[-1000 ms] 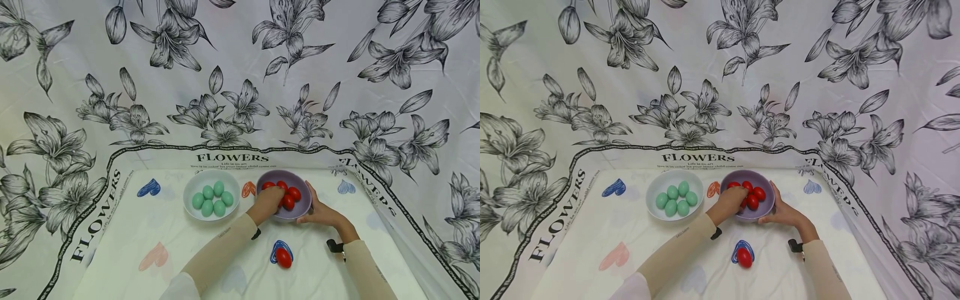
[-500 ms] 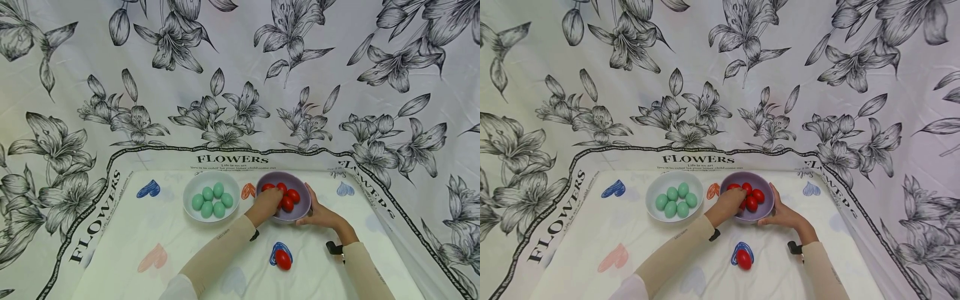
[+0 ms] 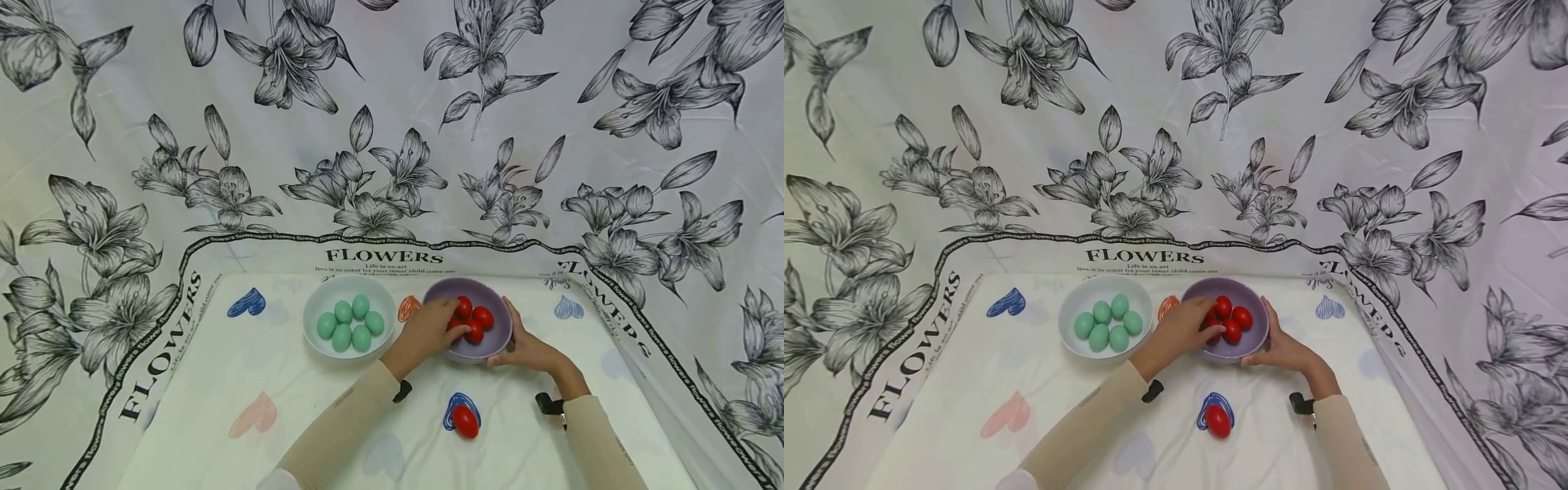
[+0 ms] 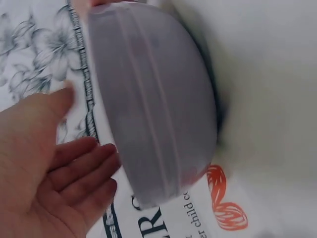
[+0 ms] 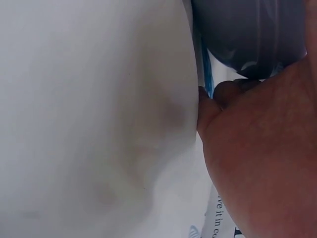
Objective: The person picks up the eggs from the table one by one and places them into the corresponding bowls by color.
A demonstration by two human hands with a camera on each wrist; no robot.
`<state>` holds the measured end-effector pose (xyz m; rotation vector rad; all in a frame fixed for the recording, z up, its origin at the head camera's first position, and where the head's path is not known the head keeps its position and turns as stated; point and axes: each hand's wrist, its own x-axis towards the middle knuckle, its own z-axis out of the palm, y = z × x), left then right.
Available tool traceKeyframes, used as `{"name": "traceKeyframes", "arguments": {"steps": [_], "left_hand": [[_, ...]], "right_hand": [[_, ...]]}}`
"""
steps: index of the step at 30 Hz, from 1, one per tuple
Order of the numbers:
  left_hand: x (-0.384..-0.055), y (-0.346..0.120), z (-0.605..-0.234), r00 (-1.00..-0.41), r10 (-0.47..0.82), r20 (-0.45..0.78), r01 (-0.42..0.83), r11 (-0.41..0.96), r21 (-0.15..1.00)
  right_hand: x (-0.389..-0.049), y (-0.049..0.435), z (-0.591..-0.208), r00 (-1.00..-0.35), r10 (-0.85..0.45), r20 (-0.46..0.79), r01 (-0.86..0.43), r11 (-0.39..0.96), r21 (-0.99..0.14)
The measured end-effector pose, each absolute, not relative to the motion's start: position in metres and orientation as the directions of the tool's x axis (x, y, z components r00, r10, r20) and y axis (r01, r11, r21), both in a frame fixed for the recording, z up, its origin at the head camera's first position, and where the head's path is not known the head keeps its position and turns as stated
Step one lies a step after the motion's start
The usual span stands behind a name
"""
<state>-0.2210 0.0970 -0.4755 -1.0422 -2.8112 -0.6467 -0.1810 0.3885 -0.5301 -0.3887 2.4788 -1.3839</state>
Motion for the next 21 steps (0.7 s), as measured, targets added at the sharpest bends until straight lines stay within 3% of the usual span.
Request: {"name": "traceKeyframes", "arguments": {"steps": [9,15,21], "left_hand": [[-0.199,0.041,-0.452,-0.824,0.469,0.318,0.543,0.495,0.678],[-0.180,0.003,-0.456,-0.792,0.374,0.483,0.597,0.303,0.743],[-0.149,-0.011,-0.478,-0.795,0.388,0.466,0.566,0.198,0.800]], "right_hand": [[-0.176,0.388,-0.532,-0.923,-0.370,-0.103,-0.107,0.506,-0.856],[-0.176,0.389,-0.529,-0.916,-0.383,-0.119,-0.105,0.514,-0.851],[-0.180,0.388,-0.526,-0.913,-0.392,-0.112,-0.120,0.521,-0.845]]}}
